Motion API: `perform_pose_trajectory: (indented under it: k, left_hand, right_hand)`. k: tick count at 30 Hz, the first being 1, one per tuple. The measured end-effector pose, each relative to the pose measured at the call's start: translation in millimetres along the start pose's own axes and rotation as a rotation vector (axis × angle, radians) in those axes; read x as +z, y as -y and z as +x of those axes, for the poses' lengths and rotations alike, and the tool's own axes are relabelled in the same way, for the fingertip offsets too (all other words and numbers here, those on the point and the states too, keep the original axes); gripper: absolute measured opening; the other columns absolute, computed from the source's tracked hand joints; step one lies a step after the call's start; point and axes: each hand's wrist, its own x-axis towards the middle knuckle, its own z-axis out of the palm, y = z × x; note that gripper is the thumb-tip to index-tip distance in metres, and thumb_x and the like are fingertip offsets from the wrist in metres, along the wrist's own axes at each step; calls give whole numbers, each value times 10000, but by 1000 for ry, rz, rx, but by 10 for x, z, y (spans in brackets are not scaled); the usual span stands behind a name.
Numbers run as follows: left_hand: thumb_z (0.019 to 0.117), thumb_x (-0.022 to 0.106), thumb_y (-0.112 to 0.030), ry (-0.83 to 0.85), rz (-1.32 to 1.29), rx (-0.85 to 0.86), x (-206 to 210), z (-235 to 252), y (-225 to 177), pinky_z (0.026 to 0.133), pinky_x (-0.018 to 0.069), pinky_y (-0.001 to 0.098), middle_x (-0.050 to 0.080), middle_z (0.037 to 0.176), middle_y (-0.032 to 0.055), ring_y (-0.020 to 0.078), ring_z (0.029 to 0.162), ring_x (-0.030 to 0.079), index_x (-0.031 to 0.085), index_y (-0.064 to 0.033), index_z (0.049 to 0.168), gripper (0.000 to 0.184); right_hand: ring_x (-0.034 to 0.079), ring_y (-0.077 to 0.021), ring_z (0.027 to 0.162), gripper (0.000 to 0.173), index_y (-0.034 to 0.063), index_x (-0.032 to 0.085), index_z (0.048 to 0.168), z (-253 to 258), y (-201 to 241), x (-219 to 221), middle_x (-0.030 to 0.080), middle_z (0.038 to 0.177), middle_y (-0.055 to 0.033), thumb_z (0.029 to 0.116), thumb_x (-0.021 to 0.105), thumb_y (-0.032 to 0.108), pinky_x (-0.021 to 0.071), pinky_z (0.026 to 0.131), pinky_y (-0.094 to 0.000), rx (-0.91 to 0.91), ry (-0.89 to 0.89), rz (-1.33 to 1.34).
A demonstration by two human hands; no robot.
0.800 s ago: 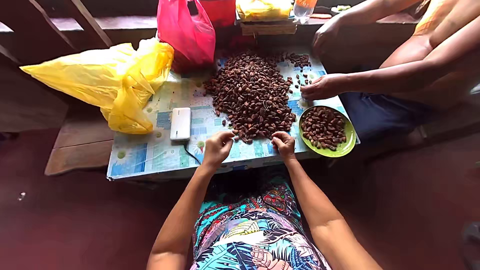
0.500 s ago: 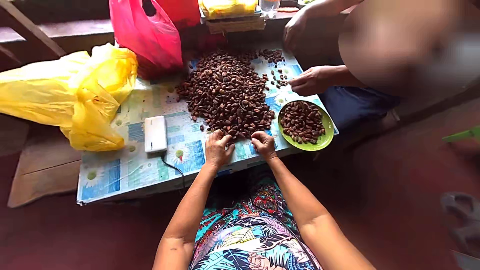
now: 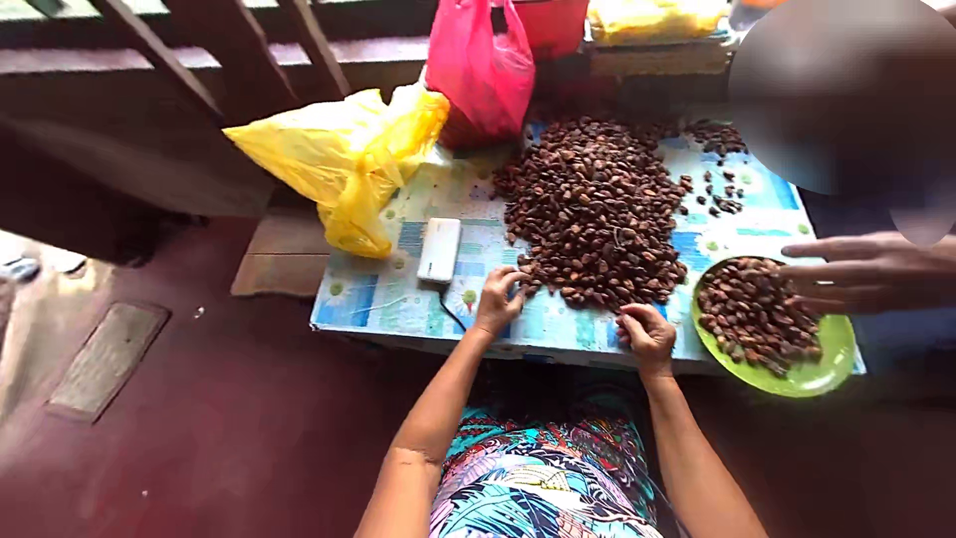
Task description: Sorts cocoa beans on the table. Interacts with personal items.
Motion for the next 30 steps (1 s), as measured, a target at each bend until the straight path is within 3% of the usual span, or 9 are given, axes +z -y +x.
perform_pose_trajectory:
  k: [4,9,13,15,21,26,30]
  left_hand:
    - [890,652,52,-16,-54,-44,-28,27,56,1041,515,494,683,1188,282,393,1166,654,717,99,1124,248]
    - [988,523,32,103,-82,-336,-167,180,-48,1027,519,451,698,1186,258,327,1119,684,687,95,1192,270]
    - [959,630,-1,290,15,-355,-243,272,-175,956,528,508,695,1086,280,375,1010,683,696,111,1136,220]
    - [934,681,-39,308,71,-326,-207,223,-212,897,529,537,683,1016,288,397,940,670,691,120,1127,250]
    - [927,753,-221,362,325,-354,-6,226,-381,924,503,620,666,1133,286,474,1114,633,707,36,1164,352]
    - [962,651,-81,448,336,-451,-151,346,-371,920,509,641,624,1194,310,473,1102,636,684,57,1175,256]
    - [965,580,1,383,346,-436,-252,329,-285,959,510,601,638,1180,309,457,1103,648,675,87,1166,238]
  right_hand:
    - [658,-5,643,199,-102,653,1055,41,91,5,708,820,-11,952,508,-14,566,588,-175,52,1,88]
    - [664,-25,632,194,-77,664,1055,12,-11,-26,715,814,-6,941,517,-22,582,588,-203,55,-30,100]
    - [651,-18,632,186,-76,659,1076,-7,35,-34,704,828,-15,955,529,-21,576,591,-196,75,-29,69]
    - [654,-20,640,179,-76,657,1084,-19,36,-40,704,833,-20,964,536,-19,579,597,-197,72,-20,64]
    - [649,-14,636,186,-60,656,1106,-26,14,-42,705,843,-30,983,527,-7,569,590,-183,59,-2,66]
    - [650,-13,635,184,-59,656,1099,-26,39,-57,710,837,-20,982,518,-21,567,589,-181,70,2,103]
    - [650,-26,632,185,-43,651,1107,-10,97,4,698,831,-17,990,509,-26,566,584,-187,160,-31,177]
